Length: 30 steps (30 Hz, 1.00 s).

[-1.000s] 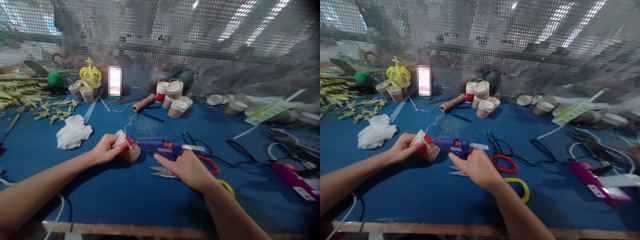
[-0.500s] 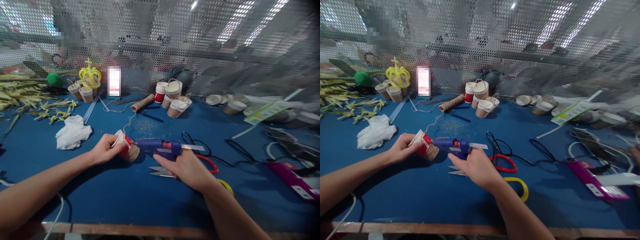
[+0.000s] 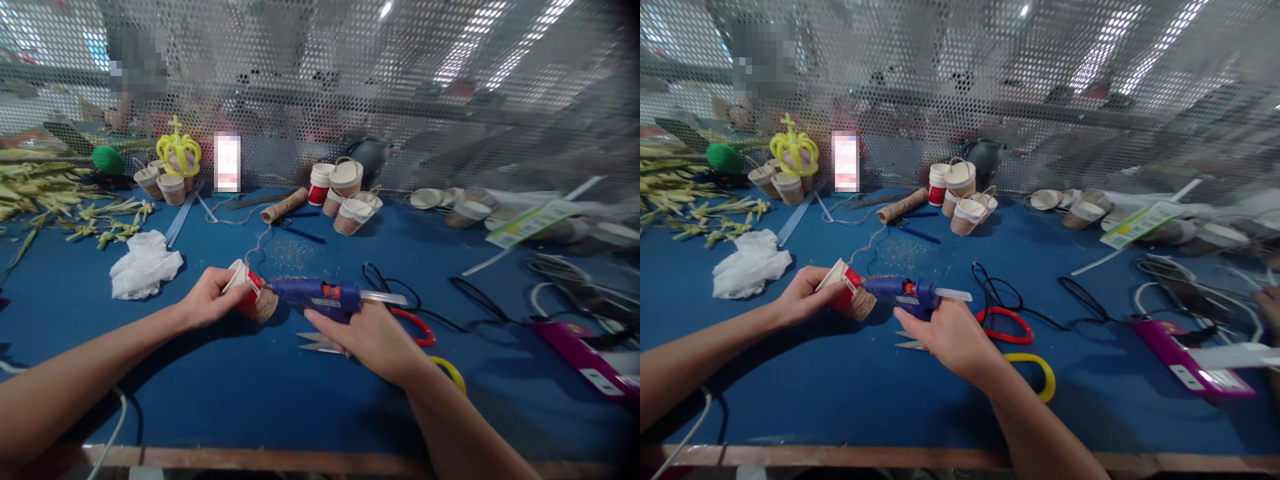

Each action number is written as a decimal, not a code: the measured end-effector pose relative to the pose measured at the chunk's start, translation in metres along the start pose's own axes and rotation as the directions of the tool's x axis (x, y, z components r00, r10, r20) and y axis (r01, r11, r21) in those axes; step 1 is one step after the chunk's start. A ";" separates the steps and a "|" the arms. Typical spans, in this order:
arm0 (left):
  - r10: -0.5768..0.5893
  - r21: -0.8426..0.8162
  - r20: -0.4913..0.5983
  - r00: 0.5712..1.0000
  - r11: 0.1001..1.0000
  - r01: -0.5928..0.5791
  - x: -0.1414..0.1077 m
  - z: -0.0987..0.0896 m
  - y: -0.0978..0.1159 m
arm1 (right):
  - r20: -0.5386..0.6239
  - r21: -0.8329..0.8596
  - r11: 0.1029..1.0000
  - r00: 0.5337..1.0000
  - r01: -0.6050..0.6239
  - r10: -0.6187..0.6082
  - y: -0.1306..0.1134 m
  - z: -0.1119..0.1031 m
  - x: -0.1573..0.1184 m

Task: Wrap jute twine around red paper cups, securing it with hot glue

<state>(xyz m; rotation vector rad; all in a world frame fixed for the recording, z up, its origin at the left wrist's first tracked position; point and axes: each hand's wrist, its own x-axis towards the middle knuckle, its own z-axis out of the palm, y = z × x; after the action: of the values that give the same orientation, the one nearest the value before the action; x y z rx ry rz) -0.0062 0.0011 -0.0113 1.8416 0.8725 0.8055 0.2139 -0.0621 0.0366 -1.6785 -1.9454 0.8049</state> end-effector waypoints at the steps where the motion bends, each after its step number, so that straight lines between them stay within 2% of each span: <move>1: -0.010 -0.008 -0.002 1.000 1.000 0.010 0.000 0.000 0.000 | 0.015 -0.002 1.000 1.000 -0.012 0.012 0.000 0.000 0.000; 3: -0.040 -0.029 -0.015 0.999 0.999 0.039 0.001 0.000 -0.001 | 0.013 -0.043 0.998 0.999 0.038 -0.038 -0.001 0.000 0.000; 6: -0.081 -0.068 -0.034 0.996 0.995 0.078 0.001 0.001 -0.001 | -0.020 -0.180 0.957 0.972 0.227 -0.234 -0.003 0.000 0.000; 8: -0.104 -0.109 -0.035 0.994 0.989 0.100 0.001 0.002 0.000 | -0.014 -0.209 0.936 0.956 0.282 -0.292 -0.006 0.000 0.000; 14: -0.155 -0.246 -0.034 0.987 0.959 0.142 0.001 0.005 0.003 | -0.037 -0.068 0.973 0.974 0.221 -0.224 -0.006 0.010 -0.004; 20: -0.161 -0.236 -0.064 0.985 0.961 0.141 0.002 0.005 0.005 | -0.009 -0.086 0.976 0.980 0.199 -0.201 -0.003 0.014 -0.006; 26: -0.143 -0.182 -0.044 0.989 0.974 0.133 0.002 0.004 0.002 | -0.068 -0.023 0.986 0.983 0.167 -0.169 -0.003 0.006 0.000; 28: -0.130 -0.122 -0.051 0.990 0.985 0.123 0.002 0.004 0.000 | -0.069 0.008 0.994 0.992 0.105 -0.105 -0.003 0.002 0.001; 30: -0.114 -0.060 -0.059 0.992 0.992 0.111 0.001 0.003 -0.001 | -0.038 0.079 0.997 0.999 -0.009 0.012 -0.003 -0.001 0.002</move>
<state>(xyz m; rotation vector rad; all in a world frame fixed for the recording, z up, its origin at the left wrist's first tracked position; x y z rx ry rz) -0.0034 0.0008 -0.0133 1.7097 0.9740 0.8120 0.2118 -0.0599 0.0398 -1.6475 -1.8562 0.8358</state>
